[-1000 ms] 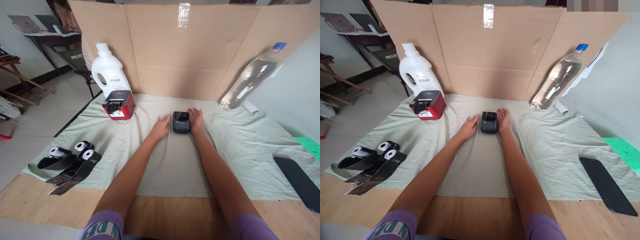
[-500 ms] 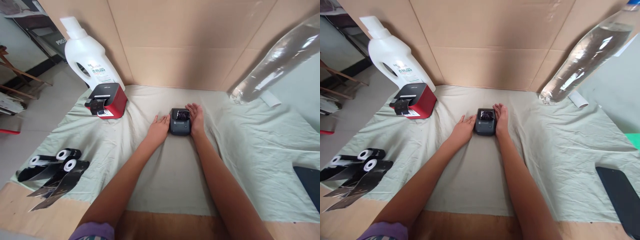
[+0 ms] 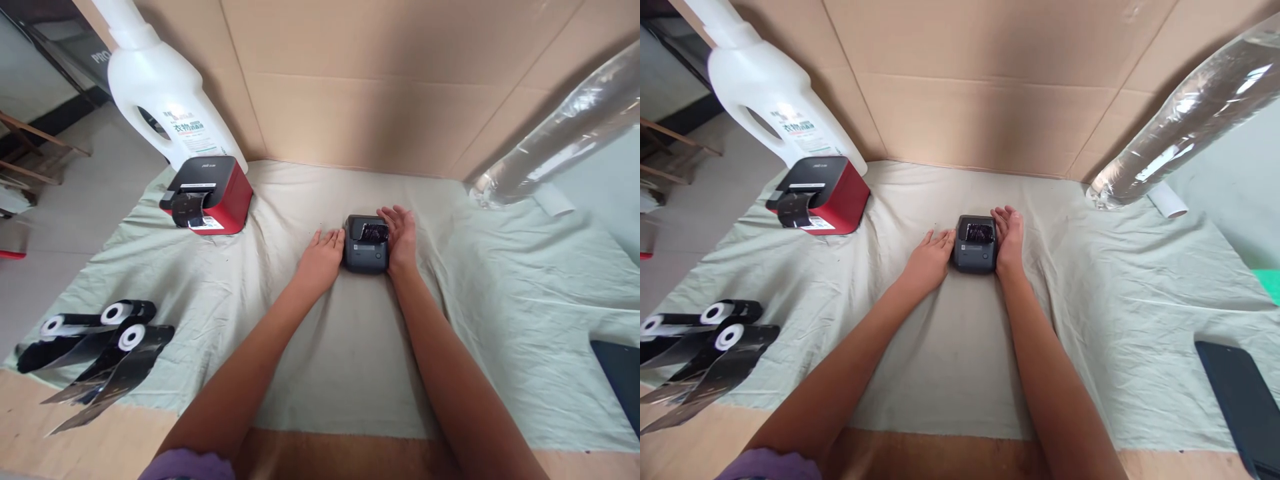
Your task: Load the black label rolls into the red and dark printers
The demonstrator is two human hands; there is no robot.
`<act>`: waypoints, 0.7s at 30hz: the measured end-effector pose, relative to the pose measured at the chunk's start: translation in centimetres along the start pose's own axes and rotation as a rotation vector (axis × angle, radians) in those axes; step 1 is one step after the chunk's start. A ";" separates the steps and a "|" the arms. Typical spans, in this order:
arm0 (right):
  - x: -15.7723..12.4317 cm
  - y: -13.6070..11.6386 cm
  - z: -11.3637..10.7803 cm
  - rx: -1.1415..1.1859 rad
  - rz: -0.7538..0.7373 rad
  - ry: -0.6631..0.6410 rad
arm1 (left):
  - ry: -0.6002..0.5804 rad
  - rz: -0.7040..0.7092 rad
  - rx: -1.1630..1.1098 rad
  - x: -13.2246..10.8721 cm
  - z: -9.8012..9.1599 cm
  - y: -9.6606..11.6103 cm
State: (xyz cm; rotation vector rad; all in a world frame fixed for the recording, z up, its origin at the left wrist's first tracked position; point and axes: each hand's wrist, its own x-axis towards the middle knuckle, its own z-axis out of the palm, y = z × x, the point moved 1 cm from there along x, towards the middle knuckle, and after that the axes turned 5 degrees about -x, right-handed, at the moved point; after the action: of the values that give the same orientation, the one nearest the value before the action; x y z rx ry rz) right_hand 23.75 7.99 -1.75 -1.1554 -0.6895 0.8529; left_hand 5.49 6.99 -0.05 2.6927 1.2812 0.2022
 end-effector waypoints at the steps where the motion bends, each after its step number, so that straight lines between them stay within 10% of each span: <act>1: 0.0 0.0 0.0 0.003 -0.001 0.000 | -0.006 -0.006 -0.004 0.0 0.0 0.1; 21: -0.6 -0.3 0.1 0.041 0.010 0.005 | 0.066 -0.025 -0.066 0.0 0.4 0.2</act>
State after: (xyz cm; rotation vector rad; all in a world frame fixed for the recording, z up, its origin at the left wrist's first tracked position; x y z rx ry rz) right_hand 23.43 7.42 -1.46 -1.1246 -0.6598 0.8683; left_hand 5.67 6.85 -0.39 2.6344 1.3011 0.3267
